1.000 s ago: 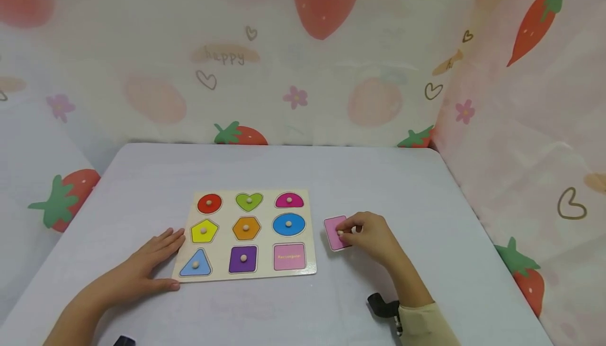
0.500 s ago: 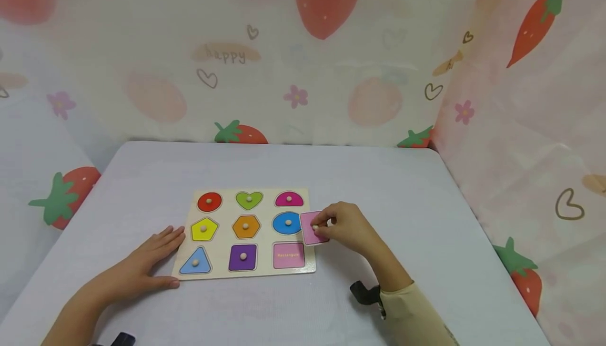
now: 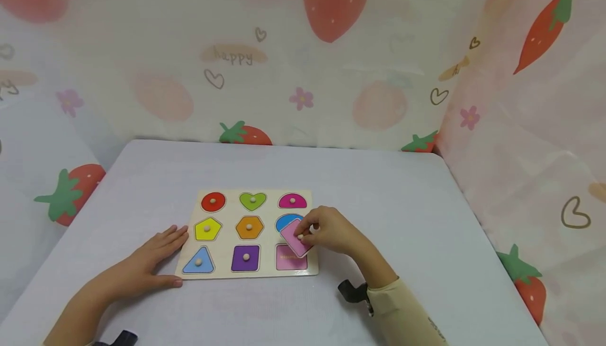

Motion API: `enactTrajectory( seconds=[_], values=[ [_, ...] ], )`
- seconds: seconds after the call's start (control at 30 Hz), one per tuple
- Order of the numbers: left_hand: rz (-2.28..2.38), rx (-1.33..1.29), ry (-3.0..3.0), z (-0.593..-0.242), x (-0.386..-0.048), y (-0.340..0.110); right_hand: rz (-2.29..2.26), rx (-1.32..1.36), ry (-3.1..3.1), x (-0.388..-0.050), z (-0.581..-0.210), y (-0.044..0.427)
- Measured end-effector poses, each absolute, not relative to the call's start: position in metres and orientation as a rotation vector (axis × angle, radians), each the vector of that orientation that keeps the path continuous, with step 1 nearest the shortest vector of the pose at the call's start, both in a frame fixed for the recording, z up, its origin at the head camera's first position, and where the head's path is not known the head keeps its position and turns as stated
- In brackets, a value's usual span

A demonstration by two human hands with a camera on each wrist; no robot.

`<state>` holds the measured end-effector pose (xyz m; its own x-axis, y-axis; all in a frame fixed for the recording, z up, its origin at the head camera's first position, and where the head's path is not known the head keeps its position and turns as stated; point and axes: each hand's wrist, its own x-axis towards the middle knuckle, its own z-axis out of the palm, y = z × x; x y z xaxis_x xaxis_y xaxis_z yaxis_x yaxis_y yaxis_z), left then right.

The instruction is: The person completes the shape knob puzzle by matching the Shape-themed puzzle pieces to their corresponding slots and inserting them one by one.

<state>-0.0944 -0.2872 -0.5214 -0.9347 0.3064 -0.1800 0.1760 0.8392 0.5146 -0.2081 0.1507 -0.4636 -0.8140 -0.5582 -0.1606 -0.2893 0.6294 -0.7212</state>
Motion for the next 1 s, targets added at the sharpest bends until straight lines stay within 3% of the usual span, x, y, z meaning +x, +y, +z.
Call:
enactTrajectory(
  seconds=[0.4, 1.0],
  values=[
    [0.717, 0.366, 2.772, -0.519, -0.094, -0.285, -0.935, -0.877, 2.41, -0.209, -0.476, 0.145],
    [0.714, 0.37, 2.776, -0.518, -0.093, -0.285, -0.796, -0.865, 2.36, -0.205, -0.488, 0.138]
  ],
)
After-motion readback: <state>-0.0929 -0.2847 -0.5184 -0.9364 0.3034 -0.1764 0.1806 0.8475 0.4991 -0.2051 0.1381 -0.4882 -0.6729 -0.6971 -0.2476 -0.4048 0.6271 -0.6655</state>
